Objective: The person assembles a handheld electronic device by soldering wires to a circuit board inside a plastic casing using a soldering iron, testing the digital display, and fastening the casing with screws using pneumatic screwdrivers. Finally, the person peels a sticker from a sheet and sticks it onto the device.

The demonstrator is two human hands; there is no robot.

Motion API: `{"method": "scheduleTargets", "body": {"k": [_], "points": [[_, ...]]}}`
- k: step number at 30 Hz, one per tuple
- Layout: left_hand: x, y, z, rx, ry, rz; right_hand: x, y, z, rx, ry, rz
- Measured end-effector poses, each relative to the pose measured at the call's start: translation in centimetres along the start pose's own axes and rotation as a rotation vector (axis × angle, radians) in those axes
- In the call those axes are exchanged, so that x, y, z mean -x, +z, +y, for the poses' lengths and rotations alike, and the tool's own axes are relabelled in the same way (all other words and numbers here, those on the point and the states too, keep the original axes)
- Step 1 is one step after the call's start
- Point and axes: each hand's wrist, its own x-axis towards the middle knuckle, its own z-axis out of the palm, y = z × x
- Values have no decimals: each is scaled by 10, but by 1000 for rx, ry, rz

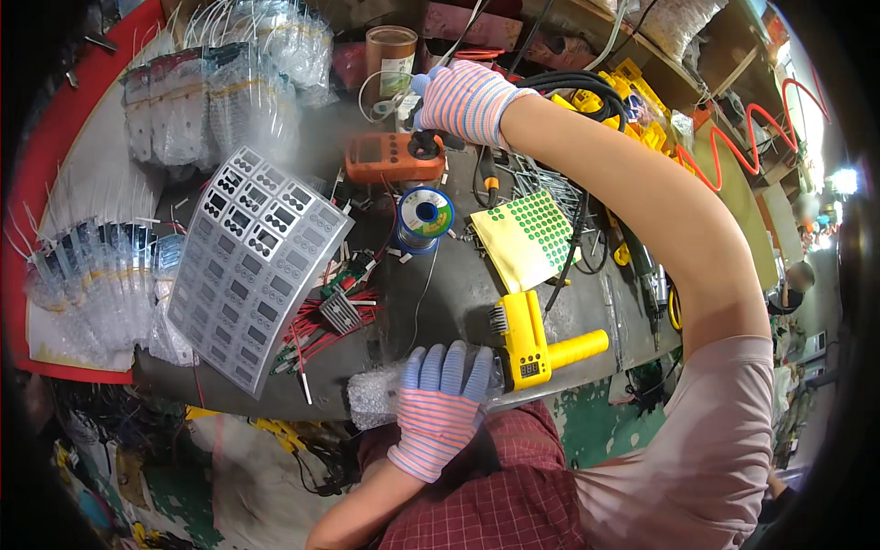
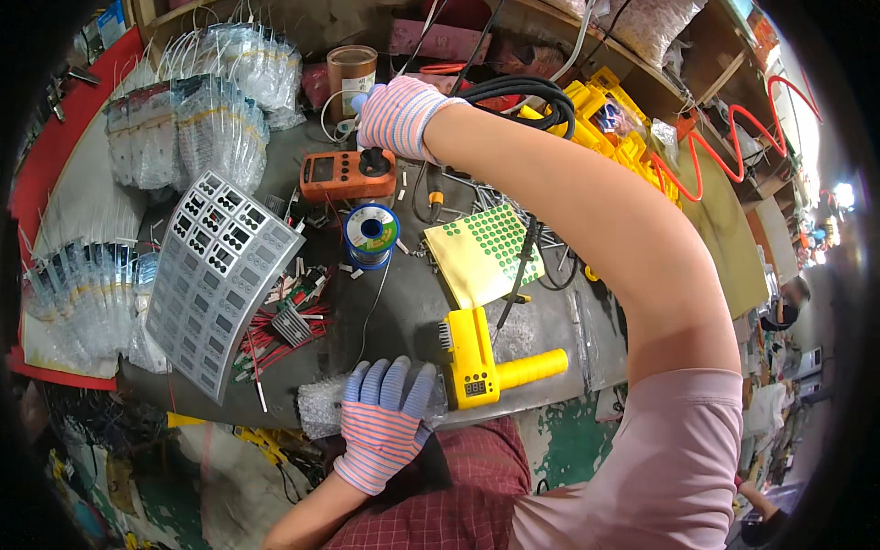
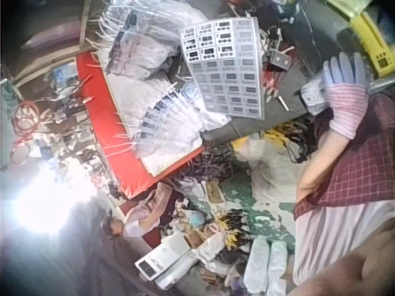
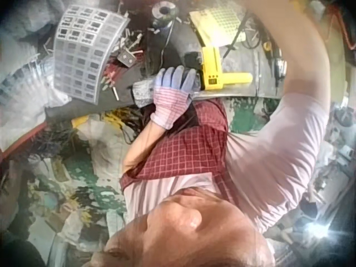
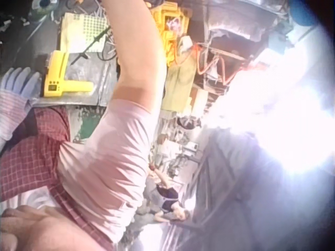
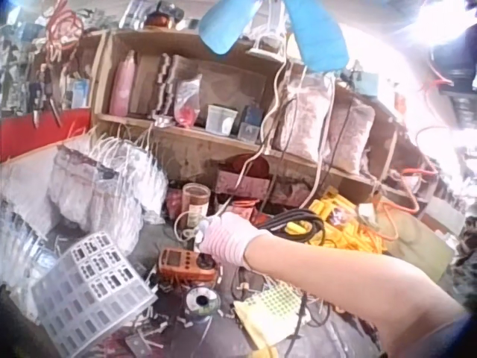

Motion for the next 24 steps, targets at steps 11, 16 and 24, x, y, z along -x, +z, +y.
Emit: {"method": "scheduleTargets", "body": {"k": [11, 16, 24], "points": [[-1, -1, -1, 32, -21, -5, 4, -3, 2, -149, 95, 40], [-1, 1, 1, 9, -11, 1, -2, 1, -1, -20, 10, 35], [-8, -25, -1, 102, -45, -104, -19, 3, -7, -124, 138, -3]]}}
